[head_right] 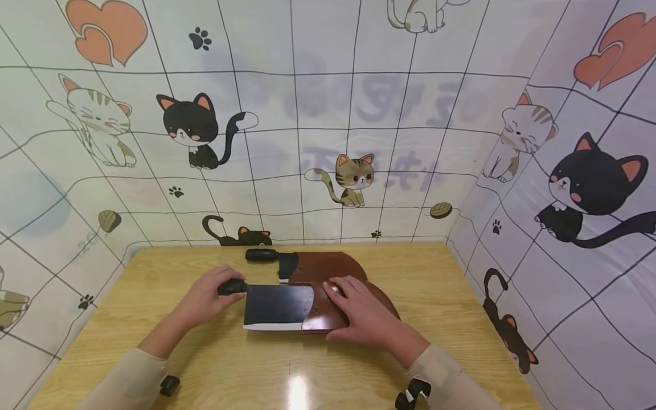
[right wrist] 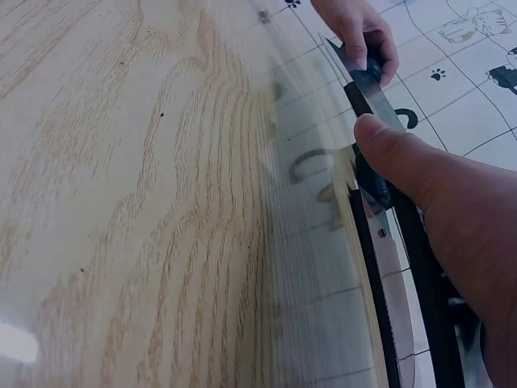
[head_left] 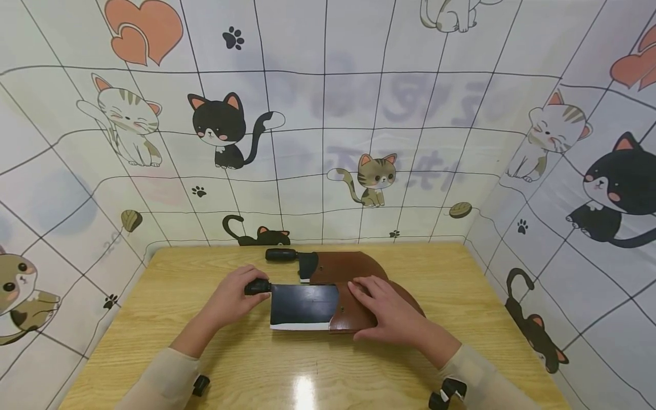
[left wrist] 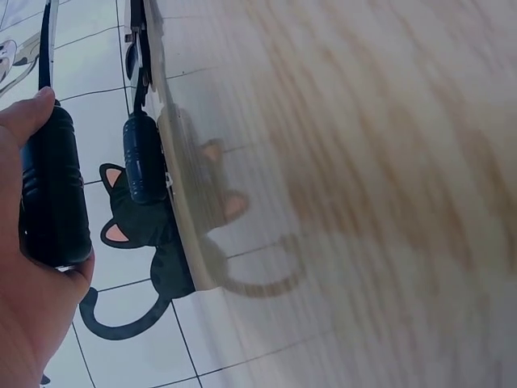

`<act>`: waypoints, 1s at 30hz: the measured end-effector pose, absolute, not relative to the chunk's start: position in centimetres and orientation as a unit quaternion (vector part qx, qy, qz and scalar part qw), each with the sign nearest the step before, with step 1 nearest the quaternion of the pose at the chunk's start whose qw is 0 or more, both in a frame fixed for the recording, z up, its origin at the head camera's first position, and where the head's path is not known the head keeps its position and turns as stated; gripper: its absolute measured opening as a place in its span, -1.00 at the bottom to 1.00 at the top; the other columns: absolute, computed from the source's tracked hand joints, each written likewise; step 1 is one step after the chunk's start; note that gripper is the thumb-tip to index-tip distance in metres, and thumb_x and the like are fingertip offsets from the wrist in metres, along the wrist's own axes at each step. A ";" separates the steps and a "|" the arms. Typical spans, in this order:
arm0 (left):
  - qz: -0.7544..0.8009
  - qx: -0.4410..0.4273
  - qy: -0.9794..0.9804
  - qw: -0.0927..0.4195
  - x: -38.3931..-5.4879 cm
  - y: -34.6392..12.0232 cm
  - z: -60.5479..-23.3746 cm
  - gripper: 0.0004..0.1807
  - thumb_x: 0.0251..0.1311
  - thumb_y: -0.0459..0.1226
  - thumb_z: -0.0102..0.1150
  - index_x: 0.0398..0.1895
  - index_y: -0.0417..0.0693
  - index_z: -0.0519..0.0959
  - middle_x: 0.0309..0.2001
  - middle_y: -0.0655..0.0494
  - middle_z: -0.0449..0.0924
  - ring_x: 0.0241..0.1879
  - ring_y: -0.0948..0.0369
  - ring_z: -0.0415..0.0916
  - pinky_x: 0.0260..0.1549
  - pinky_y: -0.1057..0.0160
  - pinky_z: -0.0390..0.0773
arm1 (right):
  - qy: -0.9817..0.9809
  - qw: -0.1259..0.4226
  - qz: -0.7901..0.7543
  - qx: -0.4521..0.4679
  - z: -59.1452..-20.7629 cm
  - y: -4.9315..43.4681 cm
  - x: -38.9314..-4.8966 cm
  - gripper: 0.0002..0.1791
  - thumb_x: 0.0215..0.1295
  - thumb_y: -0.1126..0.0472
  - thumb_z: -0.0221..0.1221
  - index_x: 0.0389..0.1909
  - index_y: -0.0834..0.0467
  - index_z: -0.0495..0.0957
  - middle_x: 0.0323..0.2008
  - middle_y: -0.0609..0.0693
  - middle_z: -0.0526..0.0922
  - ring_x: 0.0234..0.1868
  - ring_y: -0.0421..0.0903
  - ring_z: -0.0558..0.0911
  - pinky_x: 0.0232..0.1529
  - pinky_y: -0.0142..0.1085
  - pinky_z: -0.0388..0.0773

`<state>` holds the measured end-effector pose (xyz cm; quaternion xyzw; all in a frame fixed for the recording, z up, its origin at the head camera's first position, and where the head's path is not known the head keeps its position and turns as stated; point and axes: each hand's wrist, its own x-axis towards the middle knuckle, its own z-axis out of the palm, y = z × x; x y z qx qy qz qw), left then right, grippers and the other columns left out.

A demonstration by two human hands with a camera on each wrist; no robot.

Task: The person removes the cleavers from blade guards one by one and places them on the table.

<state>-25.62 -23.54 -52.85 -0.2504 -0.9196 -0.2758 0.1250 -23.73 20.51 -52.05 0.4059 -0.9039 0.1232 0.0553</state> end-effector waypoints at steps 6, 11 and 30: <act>-0.274 -0.248 -0.921 0.123 -25.4 -23.8 -52.8 -0.63 0.28 -0.14 0.65 0.09 0.11 0.72 -0.05 0.25 0.63 -0.05 0.17 0.60 -0.02 -0.05 0.68 | -0.905 0.047 0.126 0.404 -51.9 20.4 -23.7 0.29 0.17 -0.45 0.54 0.75 0.13 0.24 0.65 0.12 0.25 0.63 0.32 0.27 0.54 0.26 0.30; -0.278 -0.243 -0.921 0.123 -25.4 -24.1 -52.8 -0.61 0.29 -0.15 0.64 0.11 0.01 0.74 -0.01 0.24 0.65 -0.03 0.15 0.63 -0.01 -0.08 0.68 | -0.907 0.046 0.129 0.398 -52.0 20.5 -23.7 0.27 0.20 -0.44 0.52 0.76 0.10 0.22 0.66 0.11 0.25 0.64 0.26 0.25 0.53 0.26 0.30; -0.287 -0.235 -0.921 0.117 -25.5 -24.8 -53.1 -0.63 0.29 -0.18 0.65 0.09 0.04 0.73 0.01 0.25 0.67 0.01 0.14 0.65 0.02 -0.09 0.69 | -0.902 0.055 0.133 0.407 -52.2 20.7 -23.8 0.27 0.19 -0.44 0.52 0.74 0.15 0.25 0.65 0.12 0.27 0.63 0.30 0.27 0.52 0.27 0.33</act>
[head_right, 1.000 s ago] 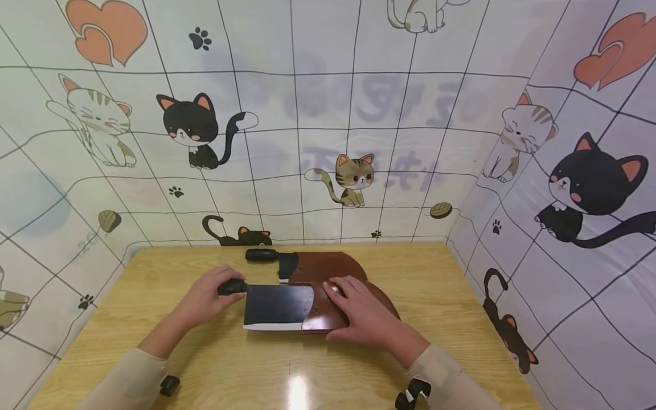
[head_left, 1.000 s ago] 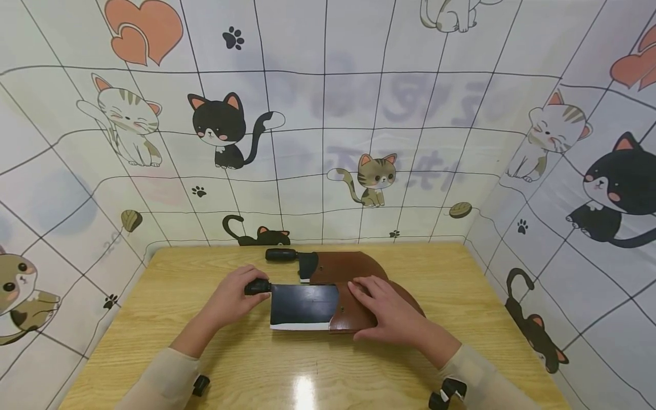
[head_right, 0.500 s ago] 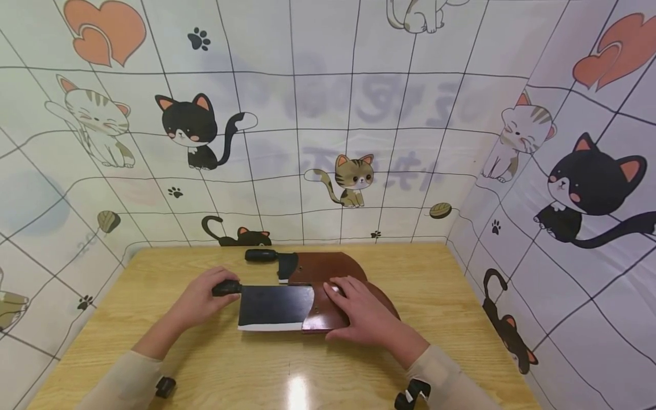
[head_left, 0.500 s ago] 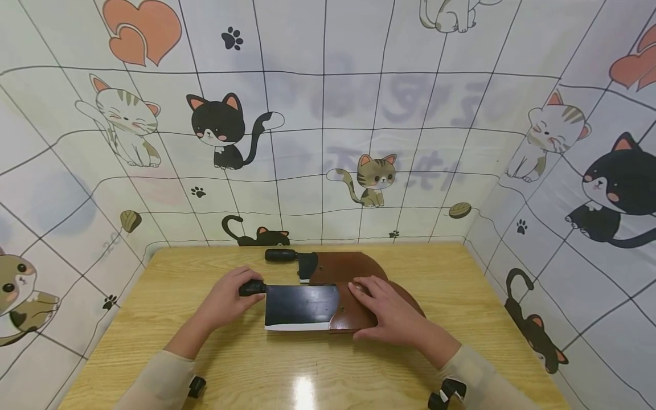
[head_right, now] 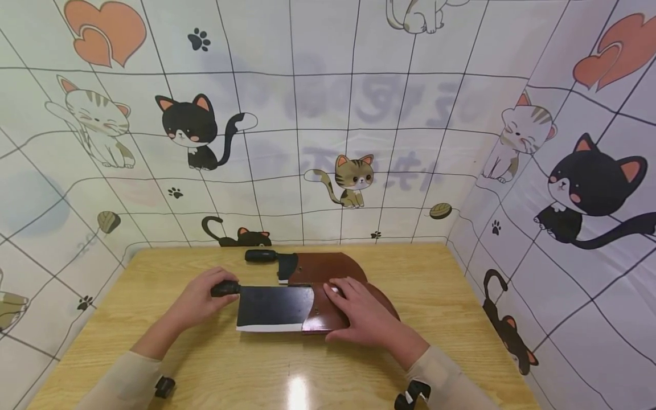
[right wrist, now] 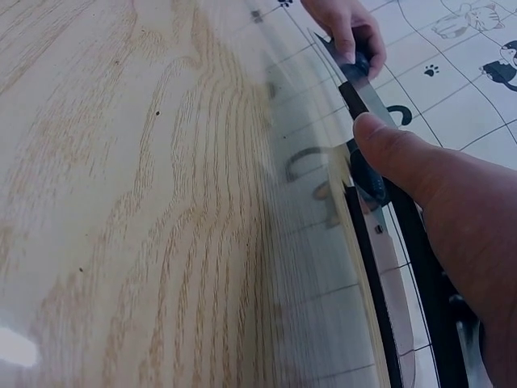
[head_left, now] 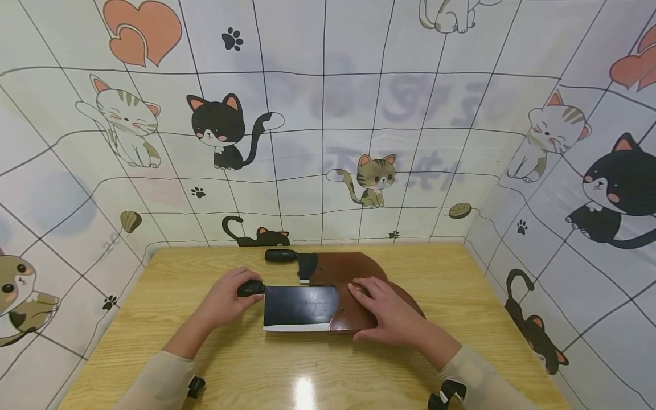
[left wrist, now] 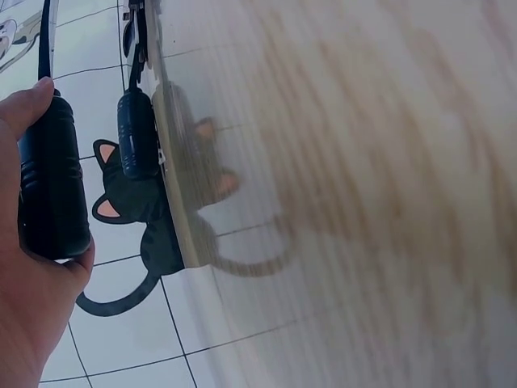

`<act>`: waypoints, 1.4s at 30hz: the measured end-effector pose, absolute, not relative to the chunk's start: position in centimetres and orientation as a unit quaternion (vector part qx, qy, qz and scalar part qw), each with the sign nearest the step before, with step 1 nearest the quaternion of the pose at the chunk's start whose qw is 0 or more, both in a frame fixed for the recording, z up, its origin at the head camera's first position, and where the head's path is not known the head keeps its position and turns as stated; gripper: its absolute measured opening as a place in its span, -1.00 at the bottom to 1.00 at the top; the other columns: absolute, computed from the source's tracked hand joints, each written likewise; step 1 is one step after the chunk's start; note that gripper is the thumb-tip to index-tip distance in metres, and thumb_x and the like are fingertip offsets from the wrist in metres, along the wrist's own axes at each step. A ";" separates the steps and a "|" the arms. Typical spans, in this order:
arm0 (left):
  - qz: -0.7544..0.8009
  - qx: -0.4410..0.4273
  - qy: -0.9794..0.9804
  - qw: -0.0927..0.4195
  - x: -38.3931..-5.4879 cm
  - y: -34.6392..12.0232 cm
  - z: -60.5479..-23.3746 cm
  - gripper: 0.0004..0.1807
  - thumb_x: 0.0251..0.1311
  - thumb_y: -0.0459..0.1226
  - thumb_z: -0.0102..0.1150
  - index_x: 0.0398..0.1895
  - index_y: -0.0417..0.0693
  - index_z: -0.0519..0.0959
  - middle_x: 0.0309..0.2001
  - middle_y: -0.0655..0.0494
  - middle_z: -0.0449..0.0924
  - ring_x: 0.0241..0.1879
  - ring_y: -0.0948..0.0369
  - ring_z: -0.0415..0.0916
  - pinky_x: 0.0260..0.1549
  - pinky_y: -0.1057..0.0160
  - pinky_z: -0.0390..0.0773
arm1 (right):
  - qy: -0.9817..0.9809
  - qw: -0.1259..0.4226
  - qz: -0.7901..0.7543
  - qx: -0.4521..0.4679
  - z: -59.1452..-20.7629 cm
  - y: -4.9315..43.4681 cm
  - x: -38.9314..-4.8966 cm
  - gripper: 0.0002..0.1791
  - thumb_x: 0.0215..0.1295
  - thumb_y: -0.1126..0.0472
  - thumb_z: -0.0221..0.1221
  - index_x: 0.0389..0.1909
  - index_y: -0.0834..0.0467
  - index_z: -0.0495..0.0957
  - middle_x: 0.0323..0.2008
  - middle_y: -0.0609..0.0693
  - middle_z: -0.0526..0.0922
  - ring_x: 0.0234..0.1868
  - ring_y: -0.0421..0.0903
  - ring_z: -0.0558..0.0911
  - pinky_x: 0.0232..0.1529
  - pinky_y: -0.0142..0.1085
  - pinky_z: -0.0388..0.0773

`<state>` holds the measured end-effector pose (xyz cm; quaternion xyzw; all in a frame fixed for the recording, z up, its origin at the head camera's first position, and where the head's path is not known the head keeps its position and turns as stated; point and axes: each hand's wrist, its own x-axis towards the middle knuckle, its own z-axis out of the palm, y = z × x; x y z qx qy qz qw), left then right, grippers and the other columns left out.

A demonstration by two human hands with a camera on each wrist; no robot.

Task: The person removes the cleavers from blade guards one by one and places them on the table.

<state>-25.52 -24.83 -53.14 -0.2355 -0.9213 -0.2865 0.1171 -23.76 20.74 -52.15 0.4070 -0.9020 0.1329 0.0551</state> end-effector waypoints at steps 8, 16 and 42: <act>-0.289 -0.227 -0.923 0.117 -25.5 -25.2 -53.2 -0.63 0.27 -0.19 0.66 0.08 0.05 0.74 -0.01 0.28 0.66 0.01 0.14 0.64 0.02 -0.09 0.69 | -0.904 0.050 0.137 0.401 -52.2 21.0 -23.7 0.27 0.21 -0.42 0.53 0.76 0.11 0.22 0.66 0.11 0.25 0.64 0.33 0.25 0.52 0.29 0.31; -0.283 -0.225 -0.925 0.114 -25.5 -25.6 -53.2 -0.63 0.27 -0.19 0.65 0.08 0.06 0.74 0.00 0.26 0.67 0.02 0.13 0.64 0.03 -0.10 0.68 | -0.901 0.056 0.141 0.407 -52.5 21.3 -23.8 0.26 0.22 -0.46 0.49 0.76 0.10 0.22 0.65 0.11 0.27 0.65 0.27 0.25 0.52 0.29 0.32; -0.288 -0.202 -0.931 0.095 -25.6 -27.3 -53.4 -0.65 0.32 -0.19 0.62 0.11 0.08 0.74 0.02 0.23 0.67 0.01 0.11 0.63 0.02 -0.12 0.65 | -0.905 0.040 0.161 0.392 -52.3 21.8 -23.7 0.24 0.22 -0.36 0.56 0.76 0.09 0.23 0.65 0.11 0.28 0.64 0.18 0.25 0.49 0.27 0.35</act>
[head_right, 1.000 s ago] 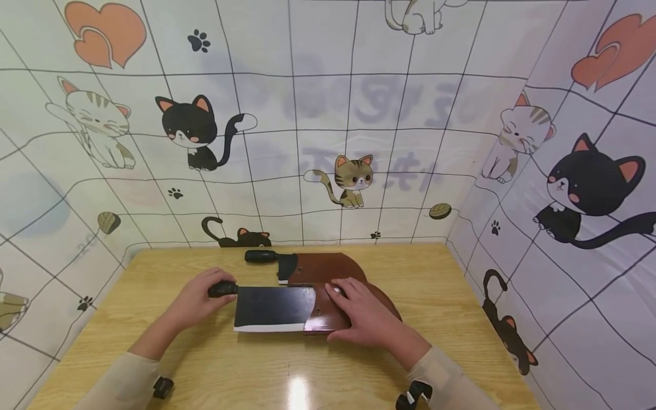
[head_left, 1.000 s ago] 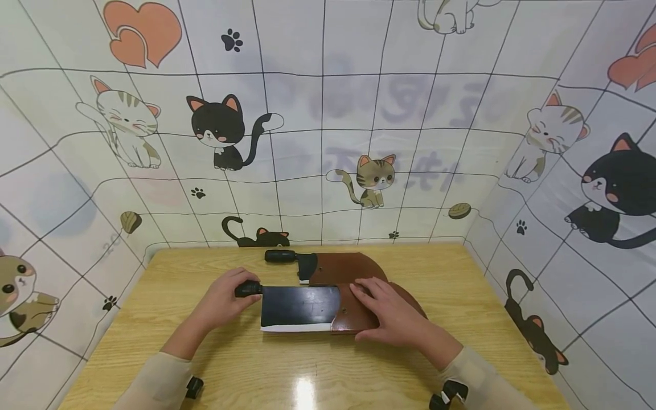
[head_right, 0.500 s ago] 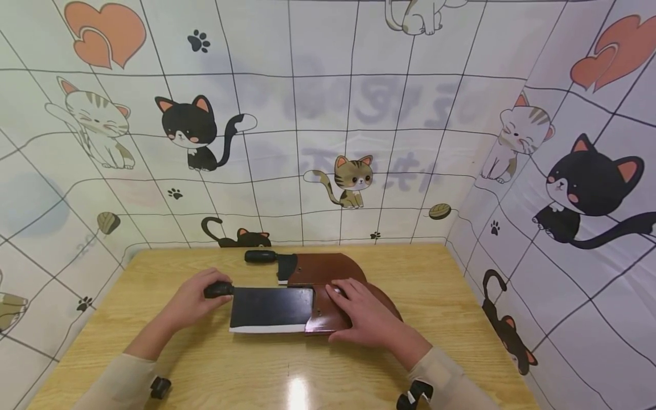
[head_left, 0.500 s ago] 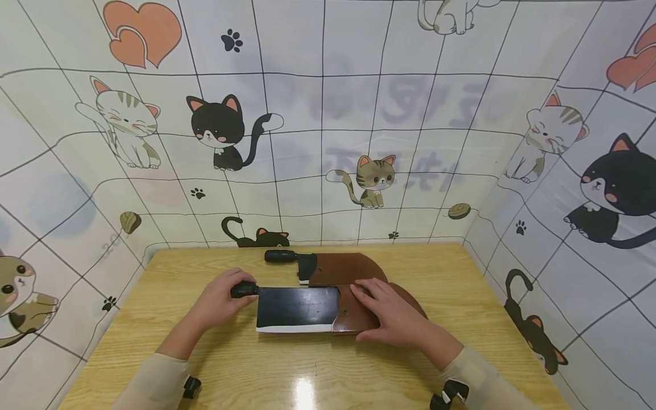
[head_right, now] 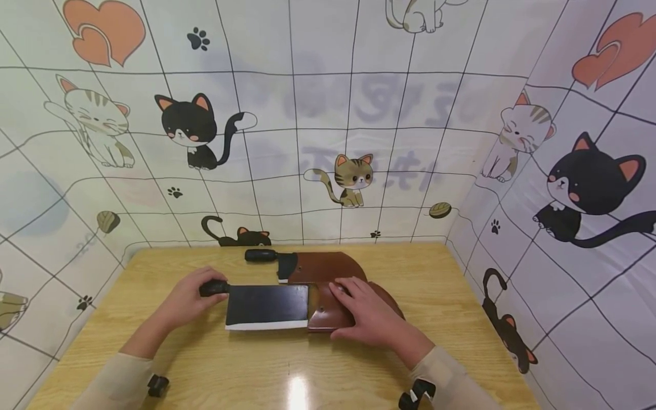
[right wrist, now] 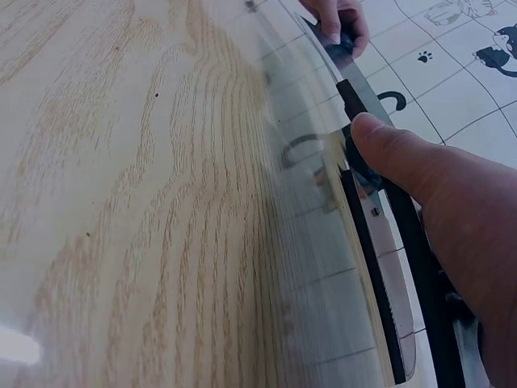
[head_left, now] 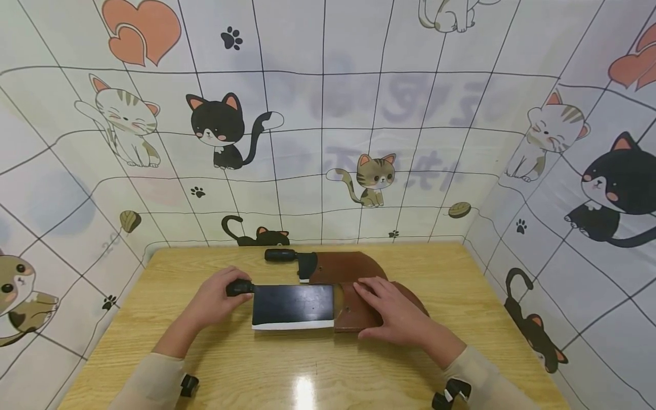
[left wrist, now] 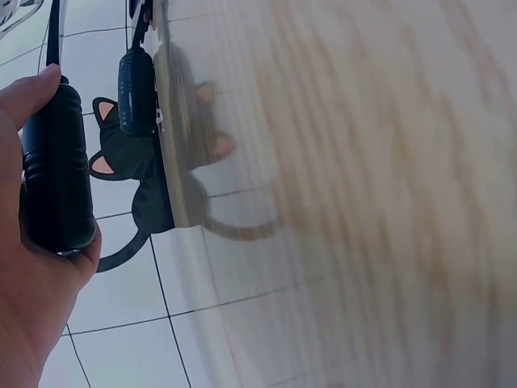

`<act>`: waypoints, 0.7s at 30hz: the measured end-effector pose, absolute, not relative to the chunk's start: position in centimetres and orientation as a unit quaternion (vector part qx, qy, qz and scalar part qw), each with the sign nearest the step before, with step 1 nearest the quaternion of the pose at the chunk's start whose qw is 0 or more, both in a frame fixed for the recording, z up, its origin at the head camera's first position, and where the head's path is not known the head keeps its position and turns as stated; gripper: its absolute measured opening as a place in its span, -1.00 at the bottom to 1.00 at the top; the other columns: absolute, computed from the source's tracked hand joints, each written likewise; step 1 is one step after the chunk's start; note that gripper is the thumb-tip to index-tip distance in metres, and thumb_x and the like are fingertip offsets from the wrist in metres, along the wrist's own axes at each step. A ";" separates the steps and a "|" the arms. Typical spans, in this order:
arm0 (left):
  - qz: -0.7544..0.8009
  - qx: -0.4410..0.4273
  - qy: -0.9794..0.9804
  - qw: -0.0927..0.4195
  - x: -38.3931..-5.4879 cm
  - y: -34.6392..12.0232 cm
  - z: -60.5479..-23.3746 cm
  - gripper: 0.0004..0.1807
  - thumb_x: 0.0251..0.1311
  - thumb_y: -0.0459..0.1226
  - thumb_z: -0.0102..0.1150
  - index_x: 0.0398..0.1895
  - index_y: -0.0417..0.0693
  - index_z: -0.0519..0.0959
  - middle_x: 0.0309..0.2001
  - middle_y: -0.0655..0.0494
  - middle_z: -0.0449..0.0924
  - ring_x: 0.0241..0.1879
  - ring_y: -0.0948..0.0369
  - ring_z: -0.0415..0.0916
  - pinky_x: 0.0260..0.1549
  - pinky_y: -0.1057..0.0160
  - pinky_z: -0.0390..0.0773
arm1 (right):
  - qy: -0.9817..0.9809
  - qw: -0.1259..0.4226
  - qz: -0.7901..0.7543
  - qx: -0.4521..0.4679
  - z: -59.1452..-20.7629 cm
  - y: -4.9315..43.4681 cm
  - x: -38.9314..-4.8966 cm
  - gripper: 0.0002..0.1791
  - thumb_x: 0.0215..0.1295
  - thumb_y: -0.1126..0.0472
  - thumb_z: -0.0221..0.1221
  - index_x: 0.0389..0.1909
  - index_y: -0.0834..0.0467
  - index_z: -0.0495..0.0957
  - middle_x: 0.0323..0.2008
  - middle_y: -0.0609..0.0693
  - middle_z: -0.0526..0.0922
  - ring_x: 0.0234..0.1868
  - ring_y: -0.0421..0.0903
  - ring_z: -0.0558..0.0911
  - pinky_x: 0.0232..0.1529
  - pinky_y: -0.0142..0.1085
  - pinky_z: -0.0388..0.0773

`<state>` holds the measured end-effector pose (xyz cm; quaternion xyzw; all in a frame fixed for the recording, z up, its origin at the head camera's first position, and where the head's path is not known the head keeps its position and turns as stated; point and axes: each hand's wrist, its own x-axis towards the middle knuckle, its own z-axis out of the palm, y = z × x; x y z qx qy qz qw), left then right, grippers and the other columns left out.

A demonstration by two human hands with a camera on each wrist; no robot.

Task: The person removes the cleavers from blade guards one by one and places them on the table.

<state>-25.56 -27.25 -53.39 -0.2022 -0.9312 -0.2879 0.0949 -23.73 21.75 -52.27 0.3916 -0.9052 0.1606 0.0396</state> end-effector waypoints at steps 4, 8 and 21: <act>-0.287 -0.203 -0.931 0.097 -25.5 -27.6 -53.4 -0.65 0.31 -0.20 0.62 0.11 0.06 0.74 0.02 0.21 0.67 0.01 0.11 0.63 0.01 -0.12 0.65 | -0.906 0.035 0.167 0.388 -52.6 22.1 -23.9 0.23 0.22 -0.37 0.55 0.76 0.07 0.22 0.66 0.12 0.28 0.65 0.22 0.25 0.50 0.29 0.33; -0.288 -0.206 -0.930 0.095 -25.4 -27.8 -53.4 -0.64 0.32 -0.21 0.62 0.12 0.02 0.74 0.01 0.21 0.67 0.00 0.11 0.63 0.02 -0.12 0.65 | -0.908 0.032 0.167 0.382 -52.9 22.4 -24.0 0.23 0.22 -0.38 0.54 0.76 0.06 0.22 0.67 0.10 0.27 0.66 0.21 0.25 0.52 0.27 0.32; -0.288 -0.197 -0.933 0.091 -25.1 -29.2 -53.6 -0.67 0.32 -0.19 0.62 0.09 0.10 0.74 0.02 0.24 0.67 0.01 0.12 0.64 0.01 -0.12 0.65 | -0.917 0.022 0.167 0.363 -52.8 23.6 -23.9 0.25 0.18 -0.41 0.55 0.76 0.04 0.24 0.68 0.11 0.27 0.65 0.29 0.26 0.50 0.32 0.33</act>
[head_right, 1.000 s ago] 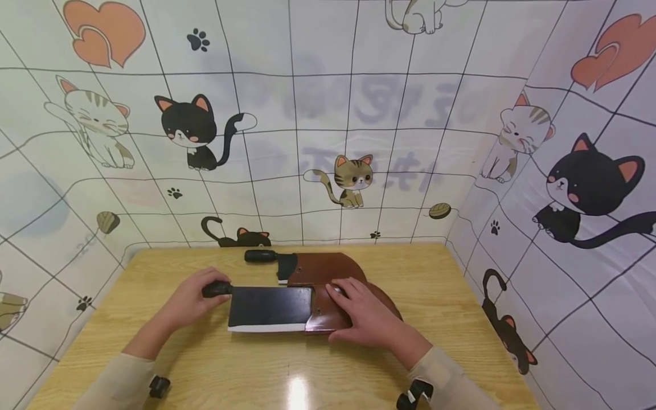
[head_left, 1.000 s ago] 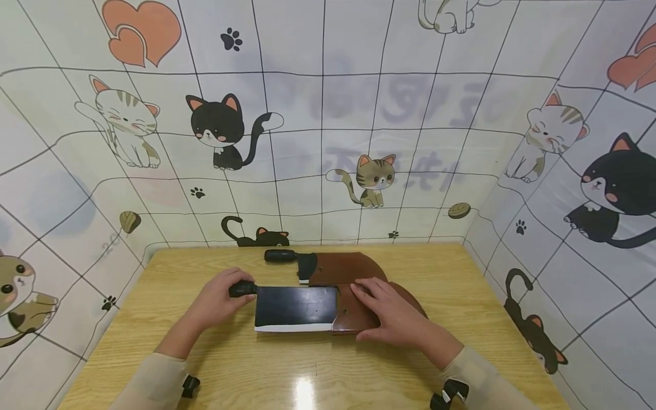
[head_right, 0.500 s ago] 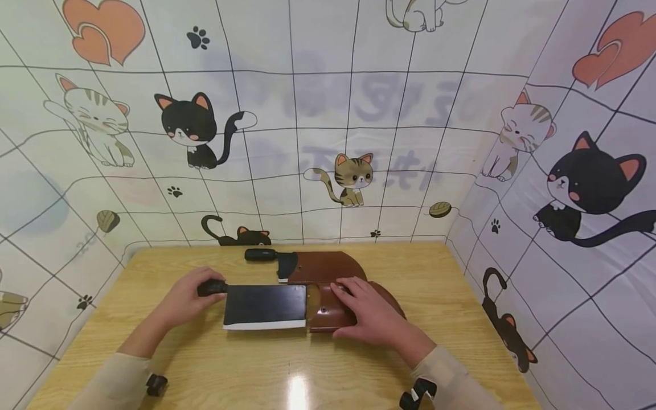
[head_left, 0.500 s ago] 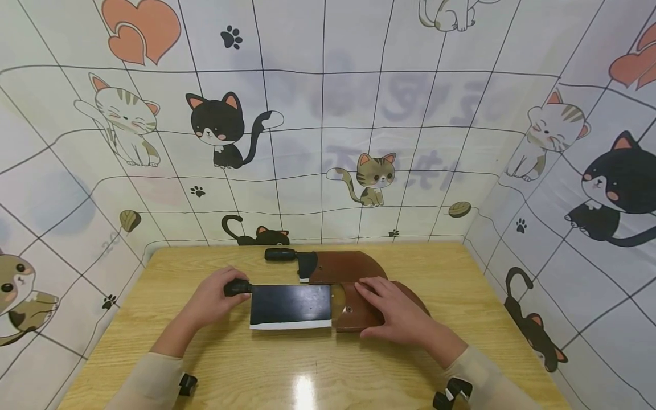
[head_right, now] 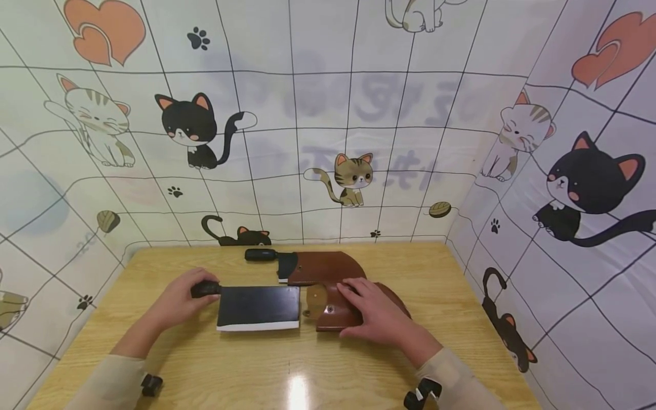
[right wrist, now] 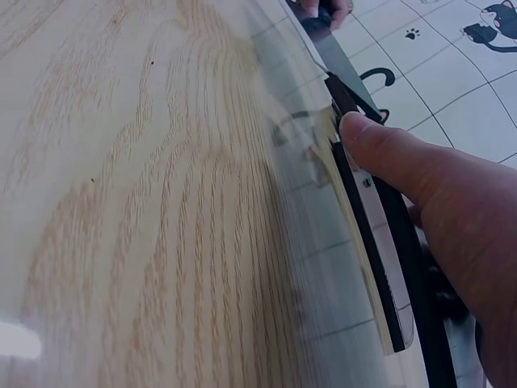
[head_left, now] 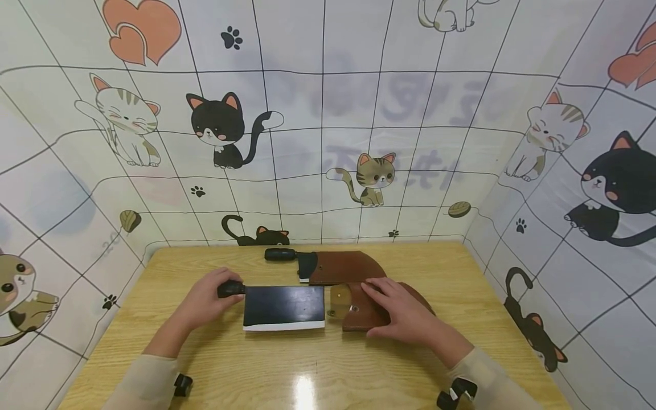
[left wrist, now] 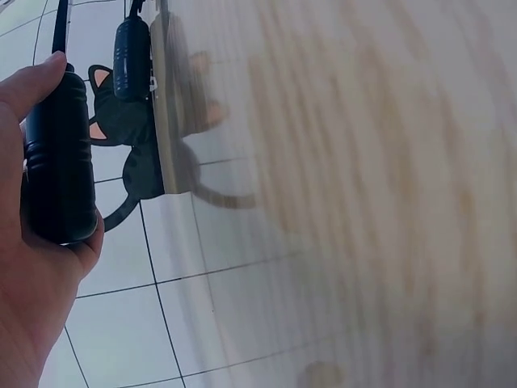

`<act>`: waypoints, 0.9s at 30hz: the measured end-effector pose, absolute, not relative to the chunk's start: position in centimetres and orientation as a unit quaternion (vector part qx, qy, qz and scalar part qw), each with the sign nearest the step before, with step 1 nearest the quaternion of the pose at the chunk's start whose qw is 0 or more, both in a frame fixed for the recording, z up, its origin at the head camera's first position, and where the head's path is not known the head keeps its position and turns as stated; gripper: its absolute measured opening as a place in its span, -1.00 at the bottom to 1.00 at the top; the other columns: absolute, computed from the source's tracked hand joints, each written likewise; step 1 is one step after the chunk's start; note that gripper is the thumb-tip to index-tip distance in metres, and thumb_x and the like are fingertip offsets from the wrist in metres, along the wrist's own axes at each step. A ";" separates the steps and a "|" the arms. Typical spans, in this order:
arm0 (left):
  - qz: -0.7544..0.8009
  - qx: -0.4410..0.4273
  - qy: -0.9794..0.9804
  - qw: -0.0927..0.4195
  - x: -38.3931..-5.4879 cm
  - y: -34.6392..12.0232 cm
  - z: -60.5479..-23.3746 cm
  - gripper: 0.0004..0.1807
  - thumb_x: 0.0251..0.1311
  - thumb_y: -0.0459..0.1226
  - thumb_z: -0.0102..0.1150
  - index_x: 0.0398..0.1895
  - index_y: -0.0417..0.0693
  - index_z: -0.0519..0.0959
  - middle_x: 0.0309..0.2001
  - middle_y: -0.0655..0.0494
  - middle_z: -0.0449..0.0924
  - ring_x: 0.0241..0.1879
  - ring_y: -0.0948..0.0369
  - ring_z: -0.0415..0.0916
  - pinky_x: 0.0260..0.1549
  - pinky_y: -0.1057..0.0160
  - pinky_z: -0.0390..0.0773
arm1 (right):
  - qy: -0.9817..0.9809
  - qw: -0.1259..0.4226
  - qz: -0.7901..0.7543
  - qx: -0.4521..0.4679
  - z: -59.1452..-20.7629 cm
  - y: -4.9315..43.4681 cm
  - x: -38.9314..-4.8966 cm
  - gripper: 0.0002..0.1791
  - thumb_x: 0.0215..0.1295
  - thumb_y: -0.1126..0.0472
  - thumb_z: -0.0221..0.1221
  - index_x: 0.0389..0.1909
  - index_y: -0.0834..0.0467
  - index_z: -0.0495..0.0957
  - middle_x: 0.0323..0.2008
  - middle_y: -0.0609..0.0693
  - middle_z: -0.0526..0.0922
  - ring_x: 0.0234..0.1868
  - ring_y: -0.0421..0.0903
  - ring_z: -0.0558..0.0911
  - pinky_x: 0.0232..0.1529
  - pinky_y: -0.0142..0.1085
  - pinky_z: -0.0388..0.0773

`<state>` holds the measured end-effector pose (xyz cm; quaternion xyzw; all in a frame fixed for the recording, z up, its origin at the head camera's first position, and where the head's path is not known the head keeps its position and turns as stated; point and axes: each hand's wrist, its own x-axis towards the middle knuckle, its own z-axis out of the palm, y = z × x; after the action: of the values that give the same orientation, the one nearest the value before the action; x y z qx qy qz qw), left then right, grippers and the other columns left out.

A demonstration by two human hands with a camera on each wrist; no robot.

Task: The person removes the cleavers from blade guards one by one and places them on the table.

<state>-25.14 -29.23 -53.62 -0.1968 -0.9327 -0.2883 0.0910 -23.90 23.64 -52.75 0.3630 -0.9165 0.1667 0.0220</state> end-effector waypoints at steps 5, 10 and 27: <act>-0.286 -0.194 -0.934 0.088 -25.0 -29.6 -53.7 -0.67 0.33 -0.17 0.62 0.10 0.11 0.74 -0.01 0.26 0.66 -0.04 0.15 0.62 -0.04 -0.08 0.64 | -0.915 0.023 0.169 0.366 -52.6 23.9 -23.9 0.26 0.12 -0.36 0.62 0.74 0.07 0.28 0.65 0.14 0.31 0.64 0.23 0.30 0.48 0.29 0.36; -0.291 -0.190 -0.934 0.081 -24.8 -29.8 -53.6 -0.68 0.32 -0.17 0.62 0.08 0.13 0.74 -0.04 0.26 0.64 -0.05 0.15 0.60 -0.05 -0.07 0.64 | -0.913 0.025 0.168 0.370 -52.7 24.2 -23.9 0.25 0.10 -0.35 0.64 0.72 0.08 0.31 0.63 0.14 0.34 0.62 0.23 0.33 0.48 0.28 0.37; -0.287 -0.186 -0.937 0.066 -25.0 -30.5 -53.9 -0.70 0.31 -0.18 0.62 0.03 0.20 0.72 -0.05 0.26 0.65 -0.03 0.12 0.60 0.00 -0.10 0.62 | -0.916 0.020 0.179 0.359 -53.7 25.3 -24.1 0.23 0.09 -0.41 0.61 0.69 0.08 0.37 0.59 0.12 0.39 0.59 0.25 0.36 0.46 0.32 0.38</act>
<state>-25.00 -30.51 -53.85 -0.1857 -0.9373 -0.2873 0.0662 -24.09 25.27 -53.73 0.3591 -0.9157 0.1794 0.0201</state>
